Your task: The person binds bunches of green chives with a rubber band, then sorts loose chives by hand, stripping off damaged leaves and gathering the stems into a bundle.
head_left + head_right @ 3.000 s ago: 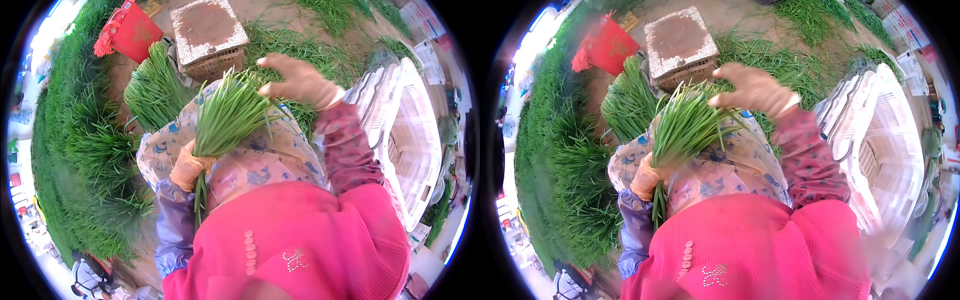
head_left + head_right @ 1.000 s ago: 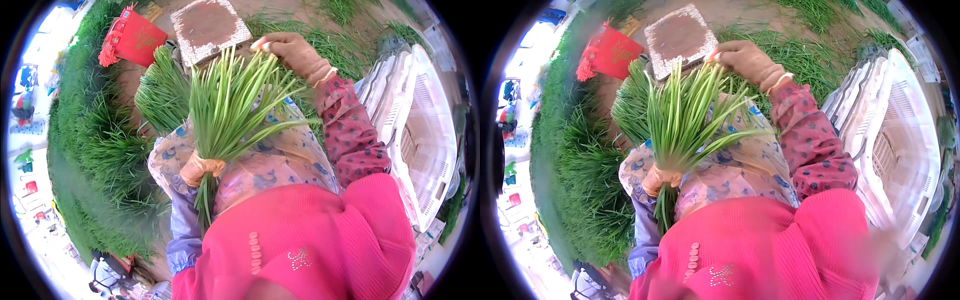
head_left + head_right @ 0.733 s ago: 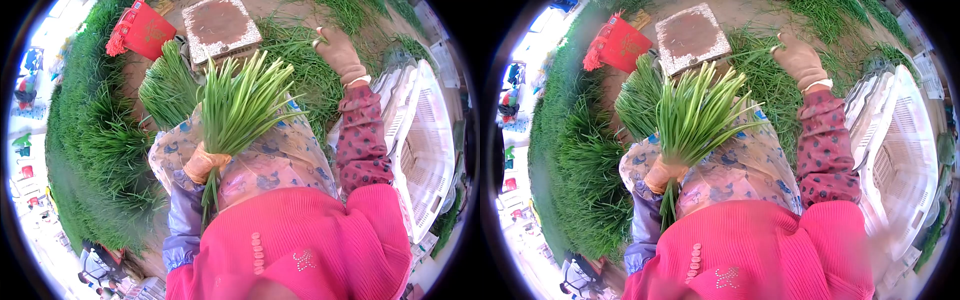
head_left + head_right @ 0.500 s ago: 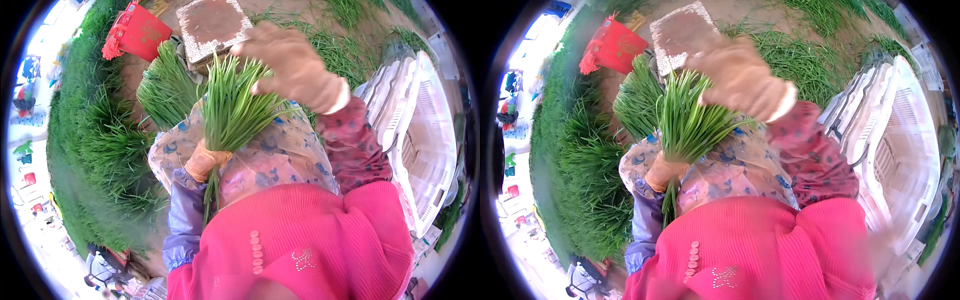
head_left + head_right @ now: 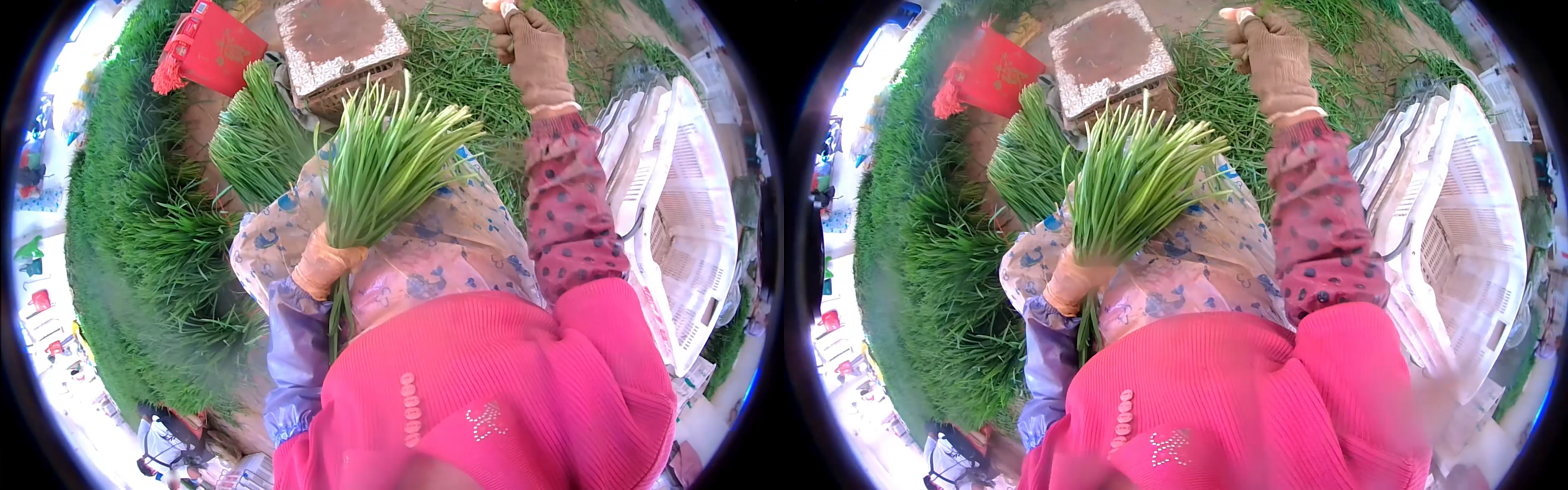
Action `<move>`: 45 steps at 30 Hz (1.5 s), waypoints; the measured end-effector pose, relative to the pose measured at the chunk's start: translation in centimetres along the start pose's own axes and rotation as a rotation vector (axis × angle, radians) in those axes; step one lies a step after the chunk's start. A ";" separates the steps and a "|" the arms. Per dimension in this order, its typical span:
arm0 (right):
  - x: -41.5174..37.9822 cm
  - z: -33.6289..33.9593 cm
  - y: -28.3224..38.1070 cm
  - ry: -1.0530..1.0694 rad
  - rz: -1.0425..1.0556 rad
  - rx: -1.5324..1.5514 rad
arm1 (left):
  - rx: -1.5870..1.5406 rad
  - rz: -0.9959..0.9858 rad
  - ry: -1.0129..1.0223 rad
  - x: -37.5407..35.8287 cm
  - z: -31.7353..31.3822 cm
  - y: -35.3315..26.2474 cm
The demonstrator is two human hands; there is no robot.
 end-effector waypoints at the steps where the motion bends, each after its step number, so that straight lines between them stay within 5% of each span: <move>1: -0.9 -1.1 0.6 0.074 0.017 0.067 | -0.023 0.028 -0.013 -0.1 -0.1 -0.6; 3: -2.1 -4.1 0.5 0.029 0.230 -1.033 | -0.048 0.064 -0.013 0.0 -0.3 -0.4; 5: -4.2 -8.8 -1.7 0.307 0.148 -1.434 | -0.028 0.035 -0.009 0.4 -0.3 -0.3; 8: -3.3 -9.7 -6.6 0.329 0.230 -1.710 | -0.164 0.147 -0.030 0.1 -0.6 -1.8; 10: -2.2 -7.1 -7.3 0.117 -0.171 -0.969 | -0.238 0.190 0.013 -0.1 -0.6 -1.4; 12: -0.1 -3.4 -7.8 -0.154 -0.114 -0.768 | -0.310 0.236 0.042 -1.0 -0.5 -1.5; 17: 1.0 2.9 -2.6 -0.373 0.158 -0.338 | -0.603 0.310 0.059 -2.4 -0.2 -1.1; 18: 1.3 4.1 -2.2 -0.365 0.161 -0.336 | -0.603 0.304 0.053 -2.6 0.0 -1.0; 20: 1.5 5.0 -0.4 -0.291 0.195 -1.331 | -0.682 0.232 0.053 -2.6 0.1 -1.4; 22: 1.2 4.9 -2.0 -0.154 0.000 -1.453 | -0.679 0.204 0.126 -2.3 0.1 -1.2; 24: -0.4 1.7 -5.7 0.234 -0.183 -0.880 | -0.676 0.178 0.199 -2.1 0.1 -1.1; 28: -1.3 -4.5 -8.8 0.542 -0.130 -0.769 | -0.466 0.249 0.198 -1.8 0.0 0.5; 30: -1.2 -4.5 -10.4 0.401 -0.319 -0.571 | -0.307 0.257 0.152 -1.9 0.4 0.4; 34: 1.4 1.8 -8.2 -0.232 -0.047 -0.394 | -0.471 0.293 0.128 -2.8 0.8 -0.8; 37: 0.3 6.1 -6.0 -0.448 0.091 -0.323 | -0.528 0.211 0.088 -1.9 2.6 -2.0; 39: -1.0 7.3 -6.2 -0.456 0.013 -0.625 | -0.575 0.140 0.019 -1.8 3.0 -6.8; 41: -2.2 6.1 -9.0 -0.378 -0.158 -0.604 | -0.417 0.027 -0.082 -0.3 4.5 -8.2; 42: -2.1 6.4 -15.8 -0.307 -0.348 0.016 | -0.263 -0.045 -0.150 0.2 5.6 -9.2; 45: -5.3 -3.4 -17.5 0.087 -0.587 0.376 | 0.103 -0.208 -0.160 0.8 5.5 -13.1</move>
Point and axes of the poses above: each hand's wrist, its own x-axis towards the middle knuckle, its own z-axis out of the back of the hand, y = z × x, the point moved 8 cm from there along x, towards the middle knuckle, and after that the axes turned 3 degrees about z, right-handed, at the moved point
